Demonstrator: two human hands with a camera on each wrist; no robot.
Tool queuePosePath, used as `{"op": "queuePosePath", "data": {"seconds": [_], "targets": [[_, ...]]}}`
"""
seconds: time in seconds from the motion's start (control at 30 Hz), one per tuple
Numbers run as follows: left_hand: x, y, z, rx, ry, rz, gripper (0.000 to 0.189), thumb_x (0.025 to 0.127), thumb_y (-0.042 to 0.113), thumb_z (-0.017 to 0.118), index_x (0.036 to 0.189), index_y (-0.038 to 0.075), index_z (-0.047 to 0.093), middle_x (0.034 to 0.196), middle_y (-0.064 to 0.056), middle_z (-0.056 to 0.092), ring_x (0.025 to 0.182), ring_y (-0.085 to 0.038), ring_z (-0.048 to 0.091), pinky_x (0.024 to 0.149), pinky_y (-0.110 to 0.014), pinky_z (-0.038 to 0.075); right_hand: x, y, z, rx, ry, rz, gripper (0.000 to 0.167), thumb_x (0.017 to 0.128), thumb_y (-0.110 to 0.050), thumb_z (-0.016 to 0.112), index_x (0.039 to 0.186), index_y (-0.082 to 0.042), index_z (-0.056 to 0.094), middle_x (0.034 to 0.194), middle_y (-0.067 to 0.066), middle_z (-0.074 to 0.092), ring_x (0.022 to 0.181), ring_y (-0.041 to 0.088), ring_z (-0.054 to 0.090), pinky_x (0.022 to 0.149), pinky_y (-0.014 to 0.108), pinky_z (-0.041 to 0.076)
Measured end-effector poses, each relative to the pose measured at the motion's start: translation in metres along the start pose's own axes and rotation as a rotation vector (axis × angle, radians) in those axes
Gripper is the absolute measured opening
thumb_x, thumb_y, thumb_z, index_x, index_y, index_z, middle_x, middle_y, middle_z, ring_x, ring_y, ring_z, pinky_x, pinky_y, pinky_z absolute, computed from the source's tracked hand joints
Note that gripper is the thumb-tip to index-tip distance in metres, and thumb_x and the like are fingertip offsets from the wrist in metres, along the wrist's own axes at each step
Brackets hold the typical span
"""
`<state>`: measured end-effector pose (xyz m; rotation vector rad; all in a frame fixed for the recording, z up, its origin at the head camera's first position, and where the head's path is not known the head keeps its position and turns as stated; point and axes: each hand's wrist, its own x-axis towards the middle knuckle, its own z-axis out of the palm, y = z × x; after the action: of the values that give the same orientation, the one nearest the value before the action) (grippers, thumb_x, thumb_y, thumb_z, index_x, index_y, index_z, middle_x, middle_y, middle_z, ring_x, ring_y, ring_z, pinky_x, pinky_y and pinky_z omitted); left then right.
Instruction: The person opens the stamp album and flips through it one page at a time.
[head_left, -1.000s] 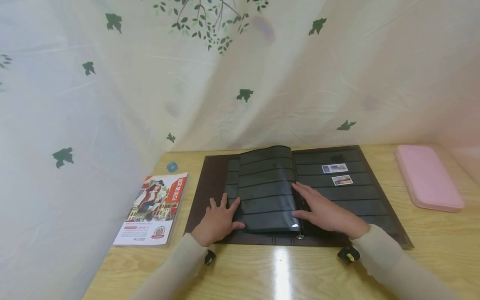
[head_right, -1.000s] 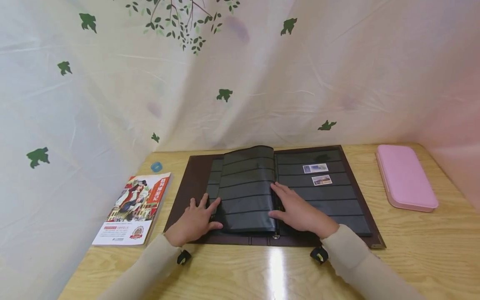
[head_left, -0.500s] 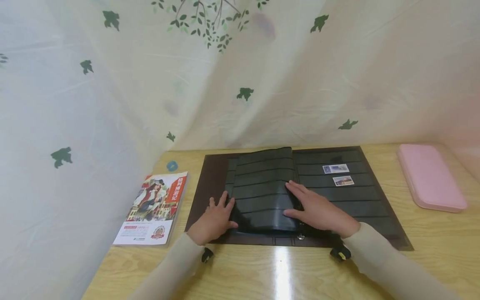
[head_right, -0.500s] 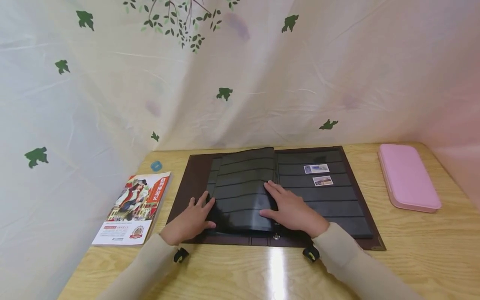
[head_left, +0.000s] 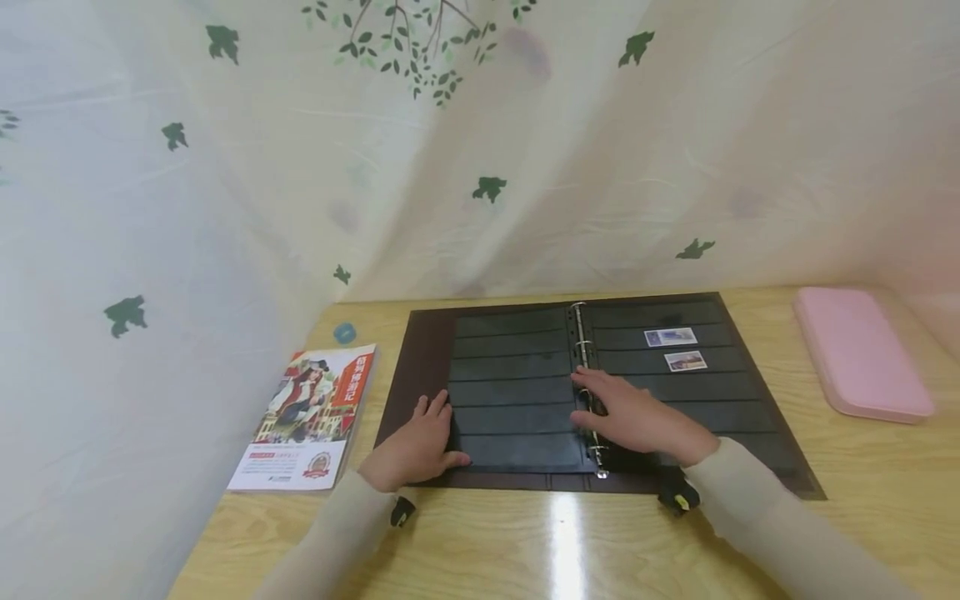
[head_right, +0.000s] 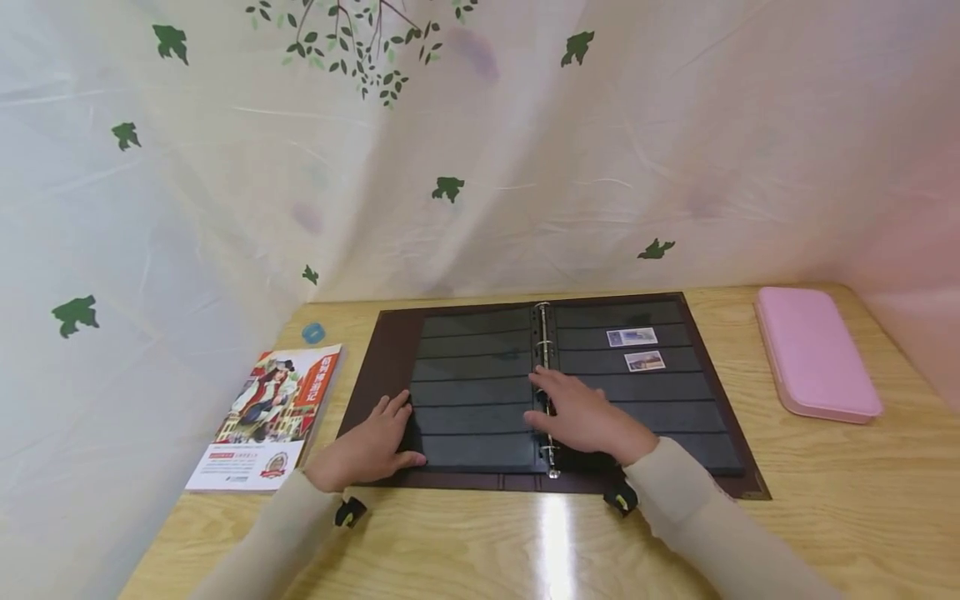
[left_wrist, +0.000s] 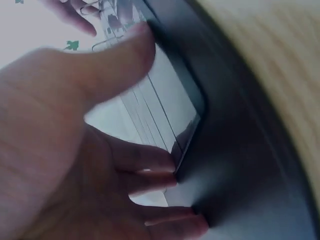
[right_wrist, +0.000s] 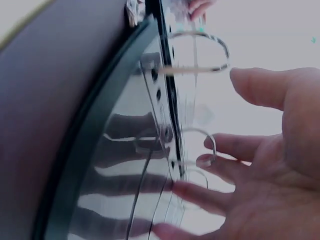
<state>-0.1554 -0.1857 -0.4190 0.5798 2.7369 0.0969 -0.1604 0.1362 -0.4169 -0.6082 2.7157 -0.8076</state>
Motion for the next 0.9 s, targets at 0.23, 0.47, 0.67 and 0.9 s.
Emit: {"op": "queuePosePath", "data": {"seconds": [0.23,0.47,0.67,0.9], "targets": [[0.003,0.003,0.003,0.027,0.038,-0.026,0.085,0.084,0.049,0.065,0.138,-0.011,0.037,0.149,-0.027,0.023,0.134,-0.049,0.021,0.106,-0.049,0.026,-0.015,0.016,-0.006,0.049,0.044,0.004,0.063,0.096,-0.041,0.053,0.143,-0.002,0.038,0.144,0.025,0.035,0.13,0.043,0.033,0.1,0.058,0.03],[0.002,0.004,0.003,0.03,0.04,-0.045,0.085,0.084,0.049,0.065,0.138,-0.01,0.037,0.148,-0.028,0.022,0.133,-0.049,0.022,0.103,-0.05,0.031,-0.04,0.03,-0.022,0.054,0.081,0.069,0.072,0.097,-0.048,0.047,0.146,0.001,0.028,0.145,0.028,0.031,0.131,0.046,0.03,0.099,0.061,0.028],[0.002,0.005,0.004,0.041,0.042,-0.049,0.085,0.083,0.049,0.065,0.138,-0.01,0.037,0.148,-0.028,0.023,0.132,-0.05,0.023,0.101,-0.05,0.033,-0.063,0.054,-0.034,-0.049,0.139,0.125,0.07,0.096,-0.047,0.048,0.141,0.006,0.037,0.135,0.033,0.042,0.122,0.053,0.035,0.093,0.063,0.032],[0.001,0.007,0.004,0.055,0.041,-0.047,0.085,0.084,0.049,0.063,0.138,-0.01,0.036,0.148,-0.029,0.023,0.132,-0.05,0.023,0.102,-0.049,0.033,-0.079,0.086,-0.036,-0.077,0.183,0.176,0.064,0.097,-0.041,0.05,0.131,0.013,0.045,0.128,0.037,0.045,0.117,0.056,0.038,0.091,0.064,0.032]]}}
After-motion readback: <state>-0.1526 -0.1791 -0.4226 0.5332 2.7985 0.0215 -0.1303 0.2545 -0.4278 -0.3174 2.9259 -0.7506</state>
